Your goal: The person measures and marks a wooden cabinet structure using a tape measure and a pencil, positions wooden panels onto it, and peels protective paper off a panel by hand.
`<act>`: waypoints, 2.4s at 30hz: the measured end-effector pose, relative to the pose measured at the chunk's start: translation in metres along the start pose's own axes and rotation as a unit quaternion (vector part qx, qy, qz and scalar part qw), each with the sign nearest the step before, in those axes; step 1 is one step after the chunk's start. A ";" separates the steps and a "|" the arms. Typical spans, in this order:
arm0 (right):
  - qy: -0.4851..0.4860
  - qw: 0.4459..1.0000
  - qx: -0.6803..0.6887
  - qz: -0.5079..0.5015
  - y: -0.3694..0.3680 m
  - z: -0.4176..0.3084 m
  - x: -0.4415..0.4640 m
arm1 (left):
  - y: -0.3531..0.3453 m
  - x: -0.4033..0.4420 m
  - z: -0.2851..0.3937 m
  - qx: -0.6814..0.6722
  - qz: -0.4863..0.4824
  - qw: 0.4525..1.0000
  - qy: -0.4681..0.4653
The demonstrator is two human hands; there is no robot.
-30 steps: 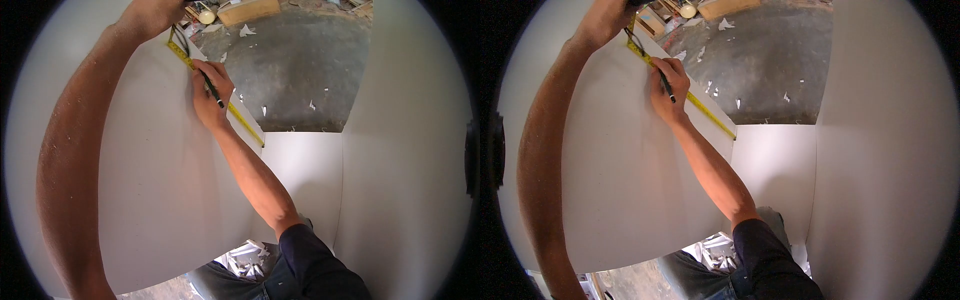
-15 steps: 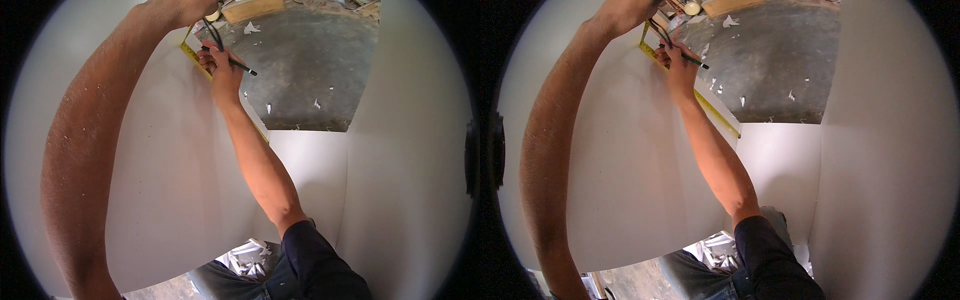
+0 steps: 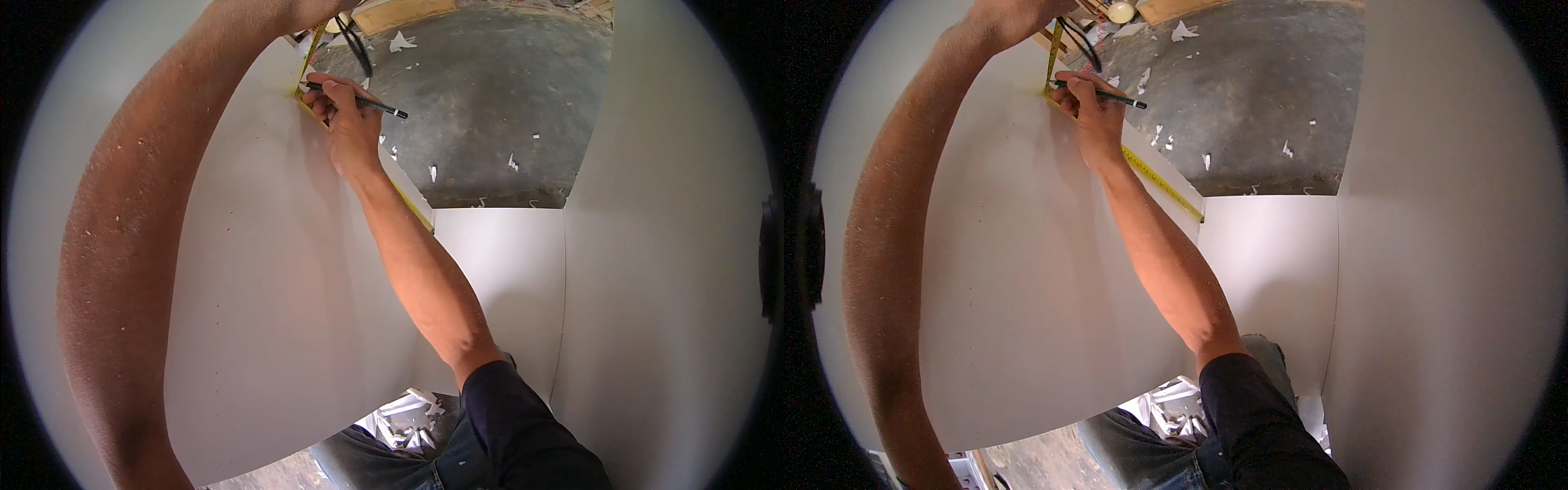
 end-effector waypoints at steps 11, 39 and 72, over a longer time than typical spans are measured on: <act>0.008 1.000 -0.009 -0.015 -0.002 0.002 -0.001 | 0.001 -0.005 -0.002 0.046 0.007 0.999 0.017; -0.007 0.999 -0.036 -0.029 -0.005 0.000 0.000 | -0.003 0.000 -0.011 0.035 -0.050 0.995 0.083; -0.072 0.997 0.019 -0.014 0.006 0.009 0.001 | 0.004 -0.006 -0.016 0.036 0.022 0.998 0.049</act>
Point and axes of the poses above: each hand's wrist, its own x-axis towards the middle knuckle, its own y-axis out of the back of the hand, z = x × y, the point moved 10 cm from there along x, towards the middle knuckle, and after that the axes turned 7 degrees about x, right-handed, at the moved point
